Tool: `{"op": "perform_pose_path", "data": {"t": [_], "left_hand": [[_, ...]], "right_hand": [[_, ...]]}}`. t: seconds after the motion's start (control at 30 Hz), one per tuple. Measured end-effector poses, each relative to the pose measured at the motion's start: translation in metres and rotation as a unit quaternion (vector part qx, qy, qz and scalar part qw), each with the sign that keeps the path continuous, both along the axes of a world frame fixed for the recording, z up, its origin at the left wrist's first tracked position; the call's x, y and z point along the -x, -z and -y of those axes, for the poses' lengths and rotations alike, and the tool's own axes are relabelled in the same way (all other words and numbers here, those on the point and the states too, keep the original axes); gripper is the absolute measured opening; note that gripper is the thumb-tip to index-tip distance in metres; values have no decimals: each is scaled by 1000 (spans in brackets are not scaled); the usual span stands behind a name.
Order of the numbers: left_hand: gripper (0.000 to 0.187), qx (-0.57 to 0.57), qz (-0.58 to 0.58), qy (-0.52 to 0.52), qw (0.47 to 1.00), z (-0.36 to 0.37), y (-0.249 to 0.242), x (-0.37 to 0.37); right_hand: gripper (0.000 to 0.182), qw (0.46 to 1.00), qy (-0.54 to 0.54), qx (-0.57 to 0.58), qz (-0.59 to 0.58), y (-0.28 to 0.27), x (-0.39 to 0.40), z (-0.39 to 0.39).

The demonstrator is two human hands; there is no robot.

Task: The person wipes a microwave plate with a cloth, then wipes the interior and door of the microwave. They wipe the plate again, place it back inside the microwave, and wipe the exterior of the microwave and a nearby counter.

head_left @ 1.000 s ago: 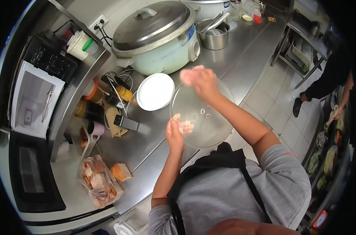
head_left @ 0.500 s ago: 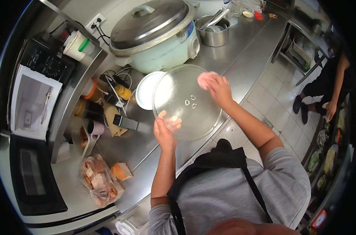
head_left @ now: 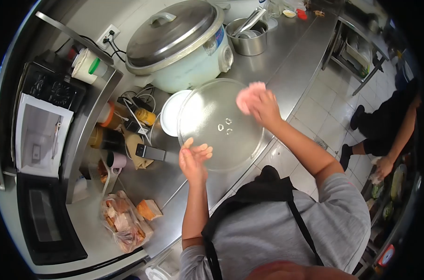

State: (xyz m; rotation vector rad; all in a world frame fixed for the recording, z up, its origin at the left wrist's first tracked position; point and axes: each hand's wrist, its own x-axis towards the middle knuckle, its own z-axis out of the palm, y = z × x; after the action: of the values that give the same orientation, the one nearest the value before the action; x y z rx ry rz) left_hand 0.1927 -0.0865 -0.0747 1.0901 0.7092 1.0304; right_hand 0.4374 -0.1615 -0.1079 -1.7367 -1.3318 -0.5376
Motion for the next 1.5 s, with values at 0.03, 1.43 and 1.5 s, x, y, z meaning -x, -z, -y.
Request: {"op": "perform_pose_path", "data": {"t": [0.03,1.43,1.5], "left_hand": [[41,6,-6,14,1000,5,0,-5],[33,135,-57,5,989,-5,86,-19],[33,175,-50,11,983,-4,95,-31]], "right_hand": [[24,999,9,-45,-7,-10,2,-20],[16,989,-115,69,-66,47,47,0],[16,985,-77,124,-97,54,36,0]]}}
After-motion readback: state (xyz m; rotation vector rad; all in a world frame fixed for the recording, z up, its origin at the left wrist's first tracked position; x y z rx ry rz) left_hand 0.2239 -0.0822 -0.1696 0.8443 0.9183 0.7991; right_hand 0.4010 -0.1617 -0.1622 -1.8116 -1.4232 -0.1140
